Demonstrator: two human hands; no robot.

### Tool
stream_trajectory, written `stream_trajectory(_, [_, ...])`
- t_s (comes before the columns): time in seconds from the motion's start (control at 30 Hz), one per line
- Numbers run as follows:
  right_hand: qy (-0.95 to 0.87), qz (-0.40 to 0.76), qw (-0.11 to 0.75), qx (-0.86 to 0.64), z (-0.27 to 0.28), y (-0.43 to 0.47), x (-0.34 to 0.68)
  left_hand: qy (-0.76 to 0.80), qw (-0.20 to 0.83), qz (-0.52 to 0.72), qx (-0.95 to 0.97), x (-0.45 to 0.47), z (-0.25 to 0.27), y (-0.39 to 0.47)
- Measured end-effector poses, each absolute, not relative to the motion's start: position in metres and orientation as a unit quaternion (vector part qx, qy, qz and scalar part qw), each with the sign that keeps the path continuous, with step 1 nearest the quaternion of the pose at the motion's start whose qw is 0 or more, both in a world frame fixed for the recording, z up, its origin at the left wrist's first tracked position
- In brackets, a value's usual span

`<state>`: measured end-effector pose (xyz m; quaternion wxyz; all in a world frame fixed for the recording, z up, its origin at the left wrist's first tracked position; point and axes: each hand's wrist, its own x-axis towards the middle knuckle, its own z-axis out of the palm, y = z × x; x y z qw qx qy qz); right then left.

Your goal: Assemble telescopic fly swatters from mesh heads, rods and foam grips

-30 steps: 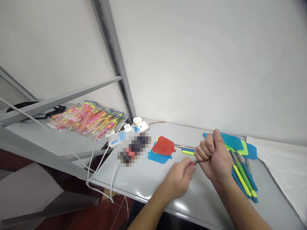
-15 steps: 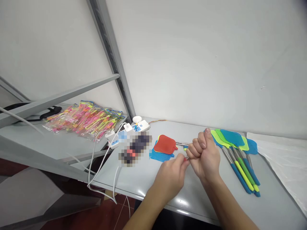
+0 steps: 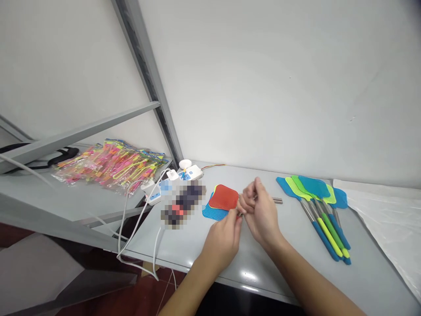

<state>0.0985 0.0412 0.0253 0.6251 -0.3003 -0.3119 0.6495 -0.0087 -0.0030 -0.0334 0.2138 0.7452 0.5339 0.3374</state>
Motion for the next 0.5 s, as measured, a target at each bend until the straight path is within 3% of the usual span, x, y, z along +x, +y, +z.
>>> stream_trajectory(0.1, [-0.436,0.634,0.556,-0.314,0.02,0.052,0.089,0.53,0.398,0.445,0.602,-0.024,-0.038,-0.015])
stream_trajectory(0.2, [-0.611,0.458,0.496,-0.413,0.002,0.066,0.088,0.489,0.535,0.54,0.427,-0.035,-0.047,-0.024])
stream_trajectory(0.37, [-0.846,0.118,0.184,-0.486,-0.047,0.077,0.087,0.445,0.611,0.581,0.303,-0.046,-0.06,-0.033])
stream_trajectory(0.5, [-0.86,0.068,0.124,-0.49,-0.073,0.072,0.082,0.429,0.632,0.577,0.287,-0.047,-0.071,-0.037])
